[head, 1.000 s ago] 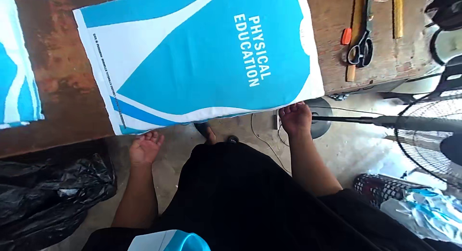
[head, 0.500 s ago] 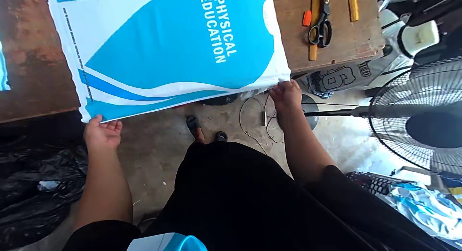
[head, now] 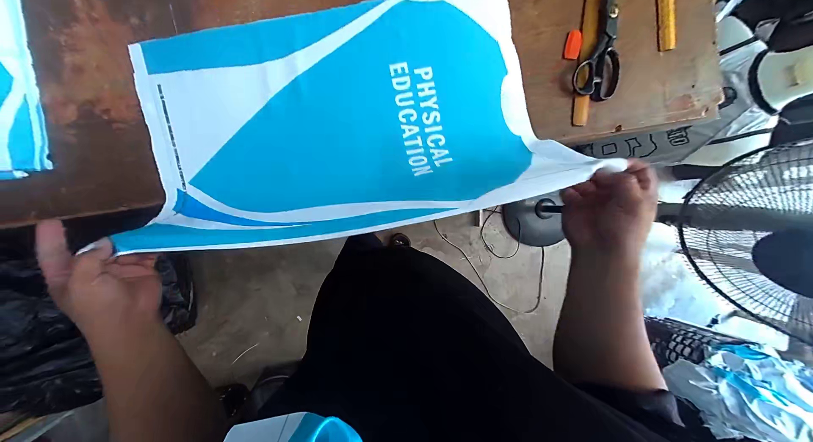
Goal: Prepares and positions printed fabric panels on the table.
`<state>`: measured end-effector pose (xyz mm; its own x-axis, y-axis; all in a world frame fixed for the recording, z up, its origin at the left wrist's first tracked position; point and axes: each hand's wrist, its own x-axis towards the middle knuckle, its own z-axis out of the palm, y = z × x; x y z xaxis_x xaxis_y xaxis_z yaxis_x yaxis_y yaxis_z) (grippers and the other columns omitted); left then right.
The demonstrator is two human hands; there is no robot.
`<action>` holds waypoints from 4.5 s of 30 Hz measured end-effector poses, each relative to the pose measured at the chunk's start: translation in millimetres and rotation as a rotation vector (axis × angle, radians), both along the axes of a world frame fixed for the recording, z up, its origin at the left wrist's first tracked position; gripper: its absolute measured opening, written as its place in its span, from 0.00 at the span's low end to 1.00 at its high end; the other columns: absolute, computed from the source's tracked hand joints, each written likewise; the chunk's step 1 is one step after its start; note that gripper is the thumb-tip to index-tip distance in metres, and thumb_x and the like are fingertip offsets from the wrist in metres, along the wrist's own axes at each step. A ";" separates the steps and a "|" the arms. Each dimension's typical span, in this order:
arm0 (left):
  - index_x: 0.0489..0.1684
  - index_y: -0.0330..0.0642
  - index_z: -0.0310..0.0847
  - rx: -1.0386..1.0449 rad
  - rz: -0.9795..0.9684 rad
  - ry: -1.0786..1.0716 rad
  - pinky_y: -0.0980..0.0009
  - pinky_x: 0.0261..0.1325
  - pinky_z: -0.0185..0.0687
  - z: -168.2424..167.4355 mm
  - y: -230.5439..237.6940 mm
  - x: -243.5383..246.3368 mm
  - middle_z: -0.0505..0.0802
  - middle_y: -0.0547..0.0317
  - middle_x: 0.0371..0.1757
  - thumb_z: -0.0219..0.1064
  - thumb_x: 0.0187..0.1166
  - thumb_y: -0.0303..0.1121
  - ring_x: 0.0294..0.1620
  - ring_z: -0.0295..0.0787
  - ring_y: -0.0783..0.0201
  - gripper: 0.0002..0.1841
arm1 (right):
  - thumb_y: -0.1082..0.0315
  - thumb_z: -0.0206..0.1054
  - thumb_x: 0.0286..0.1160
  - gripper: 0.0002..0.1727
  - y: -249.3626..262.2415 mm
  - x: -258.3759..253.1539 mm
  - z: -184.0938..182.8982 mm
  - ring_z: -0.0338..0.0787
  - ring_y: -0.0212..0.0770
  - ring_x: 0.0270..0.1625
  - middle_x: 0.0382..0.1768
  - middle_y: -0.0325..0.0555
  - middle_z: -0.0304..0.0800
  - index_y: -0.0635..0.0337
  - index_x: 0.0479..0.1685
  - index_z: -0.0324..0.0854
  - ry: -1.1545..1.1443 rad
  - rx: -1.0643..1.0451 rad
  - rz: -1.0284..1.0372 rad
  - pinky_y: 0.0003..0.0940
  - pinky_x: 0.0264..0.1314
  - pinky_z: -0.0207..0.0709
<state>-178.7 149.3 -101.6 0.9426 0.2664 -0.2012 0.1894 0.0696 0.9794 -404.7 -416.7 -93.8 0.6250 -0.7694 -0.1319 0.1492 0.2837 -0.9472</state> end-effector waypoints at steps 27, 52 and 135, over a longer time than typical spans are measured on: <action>0.60 0.26 0.81 0.823 -0.259 -0.007 0.70 0.61 0.80 -77.6 -66.0 218.8 0.90 0.40 0.52 0.65 0.87 0.44 0.49 0.86 0.69 0.24 | 0.58 0.67 0.75 0.19 -130.2 304.9 -67.3 0.75 0.60 0.75 0.68 0.64 0.81 0.64 0.54 0.88 1.002 -1.049 0.209 0.56 0.81 0.62; 0.48 0.25 0.86 1.030 -0.254 -0.038 0.56 0.62 0.79 -74.6 -81.9 243.5 0.90 0.36 0.48 0.65 0.86 0.43 0.51 0.86 0.54 0.22 | 0.55 0.65 0.78 0.20 -120.0 308.3 -73.3 0.78 0.52 0.70 0.65 0.62 0.80 0.65 0.52 0.86 1.001 -1.039 0.151 0.45 0.75 0.68; 0.58 0.24 0.82 1.481 -0.863 0.099 0.42 0.68 0.76 -40.7 -79.0 217.2 0.86 0.25 0.60 0.59 0.75 0.25 0.62 0.84 0.34 0.17 | 0.70 0.64 0.76 0.16 47.2 254.6 -48.3 0.86 0.59 0.61 0.60 0.59 0.84 0.57 0.59 0.88 1.005 -1.132 0.508 0.50 0.47 0.87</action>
